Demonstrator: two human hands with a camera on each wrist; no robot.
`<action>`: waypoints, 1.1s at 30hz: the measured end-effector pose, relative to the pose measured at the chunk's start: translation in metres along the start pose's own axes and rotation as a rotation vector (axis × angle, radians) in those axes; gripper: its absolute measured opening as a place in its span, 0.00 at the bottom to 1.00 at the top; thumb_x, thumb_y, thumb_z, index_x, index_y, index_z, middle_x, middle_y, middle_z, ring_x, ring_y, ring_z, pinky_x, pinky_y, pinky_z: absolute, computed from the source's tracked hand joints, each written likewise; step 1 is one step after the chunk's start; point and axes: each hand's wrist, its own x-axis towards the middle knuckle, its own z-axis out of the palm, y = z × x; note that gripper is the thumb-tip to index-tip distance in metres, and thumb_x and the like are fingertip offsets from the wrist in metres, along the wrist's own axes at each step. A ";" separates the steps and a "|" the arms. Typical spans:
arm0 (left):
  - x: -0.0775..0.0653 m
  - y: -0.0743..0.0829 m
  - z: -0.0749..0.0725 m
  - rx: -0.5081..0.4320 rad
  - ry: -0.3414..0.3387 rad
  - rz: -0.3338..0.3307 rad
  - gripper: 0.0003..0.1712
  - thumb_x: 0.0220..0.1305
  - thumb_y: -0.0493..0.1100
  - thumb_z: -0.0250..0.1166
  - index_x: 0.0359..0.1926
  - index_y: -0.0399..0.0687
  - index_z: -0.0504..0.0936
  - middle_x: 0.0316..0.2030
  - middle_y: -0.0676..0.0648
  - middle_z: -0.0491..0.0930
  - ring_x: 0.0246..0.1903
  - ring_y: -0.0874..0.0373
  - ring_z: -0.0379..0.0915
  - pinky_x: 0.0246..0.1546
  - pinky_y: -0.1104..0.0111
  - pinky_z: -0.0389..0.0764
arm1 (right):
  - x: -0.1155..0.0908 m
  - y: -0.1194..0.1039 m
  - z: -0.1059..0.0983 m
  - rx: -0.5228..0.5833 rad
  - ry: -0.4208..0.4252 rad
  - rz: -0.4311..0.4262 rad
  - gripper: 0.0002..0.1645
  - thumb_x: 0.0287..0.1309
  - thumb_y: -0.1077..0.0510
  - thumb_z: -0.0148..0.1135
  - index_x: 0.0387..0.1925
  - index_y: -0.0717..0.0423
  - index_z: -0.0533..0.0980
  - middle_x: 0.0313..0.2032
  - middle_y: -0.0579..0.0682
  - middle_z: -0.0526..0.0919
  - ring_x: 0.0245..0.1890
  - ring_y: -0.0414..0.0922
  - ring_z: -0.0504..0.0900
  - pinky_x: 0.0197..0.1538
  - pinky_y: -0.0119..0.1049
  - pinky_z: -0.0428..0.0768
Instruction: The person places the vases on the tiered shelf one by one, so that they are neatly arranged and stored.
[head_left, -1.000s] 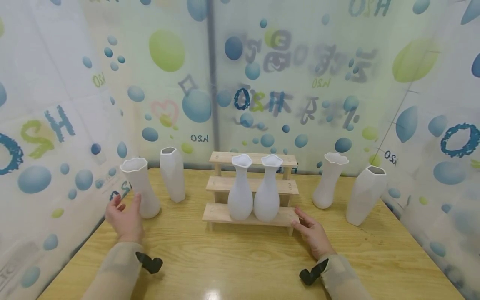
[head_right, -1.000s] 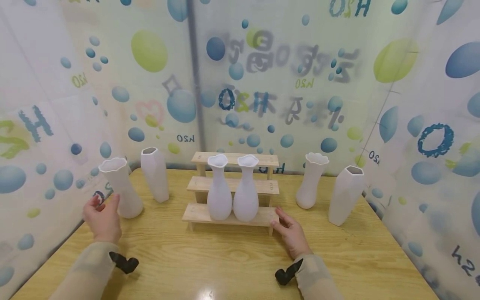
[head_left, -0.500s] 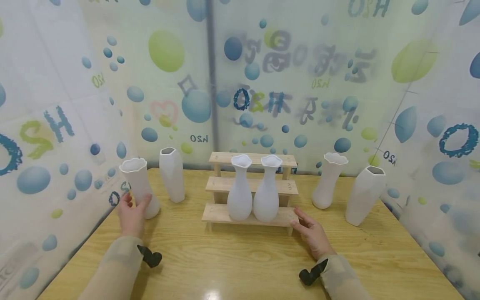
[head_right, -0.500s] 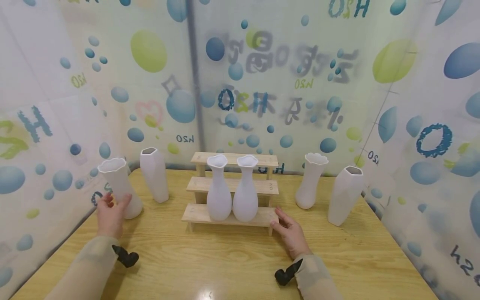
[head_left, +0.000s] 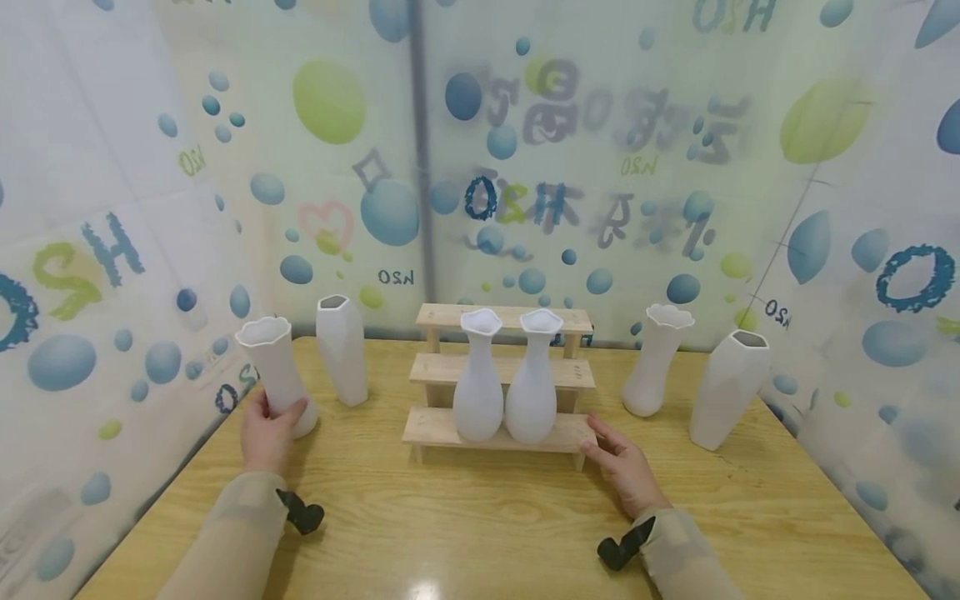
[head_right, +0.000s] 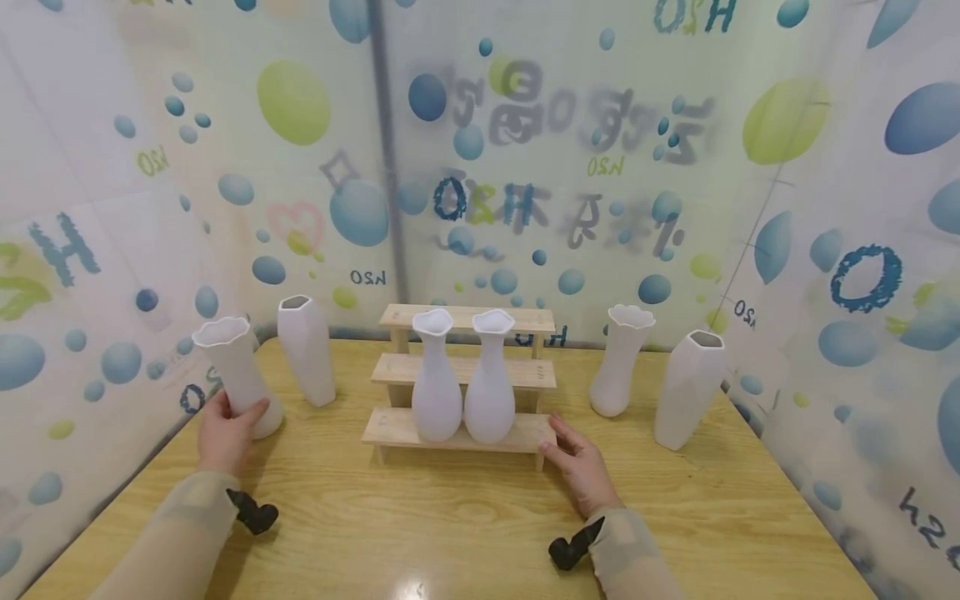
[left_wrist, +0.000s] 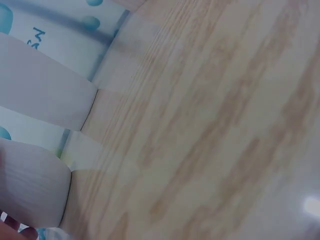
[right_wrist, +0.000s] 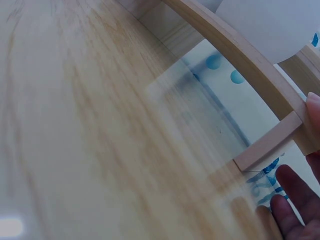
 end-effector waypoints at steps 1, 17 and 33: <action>0.001 -0.001 0.000 0.003 0.000 -0.003 0.47 0.65 0.55 0.62 0.74 0.42 0.49 0.72 0.38 0.52 0.70 0.43 0.49 0.68 0.50 0.53 | 0.000 0.000 0.000 -0.001 0.001 0.001 0.36 0.64 0.57 0.61 0.70 0.61 0.61 0.72 0.53 0.56 0.72 0.53 0.51 0.71 0.47 0.50; 0.003 -0.008 0.001 0.050 0.010 0.015 0.46 0.65 0.52 0.63 0.74 0.39 0.50 0.71 0.36 0.53 0.69 0.41 0.51 0.68 0.49 0.54 | 0.002 0.003 0.000 -0.013 0.011 0.004 0.36 0.63 0.56 0.63 0.69 0.61 0.62 0.72 0.52 0.57 0.71 0.53 0.53 0.70 0.48 0.52; 0.001 -0.006 -0.001 0.066 0.007 -0.022 0.48 0.64 0.56 0.63 0.74 0.40 0.50 0.71 0.36 0.54 0.68 0.39 0.52 0.67 0.48 0.55 | 0.002 0.001 0.001 -0.014 0.014 0.001 0.35 0.63 0.58 0.62 0.69 0.61 0.63 0.71 0.51 0.59 0.70 0.50 0.56 0.69 0.45 0.54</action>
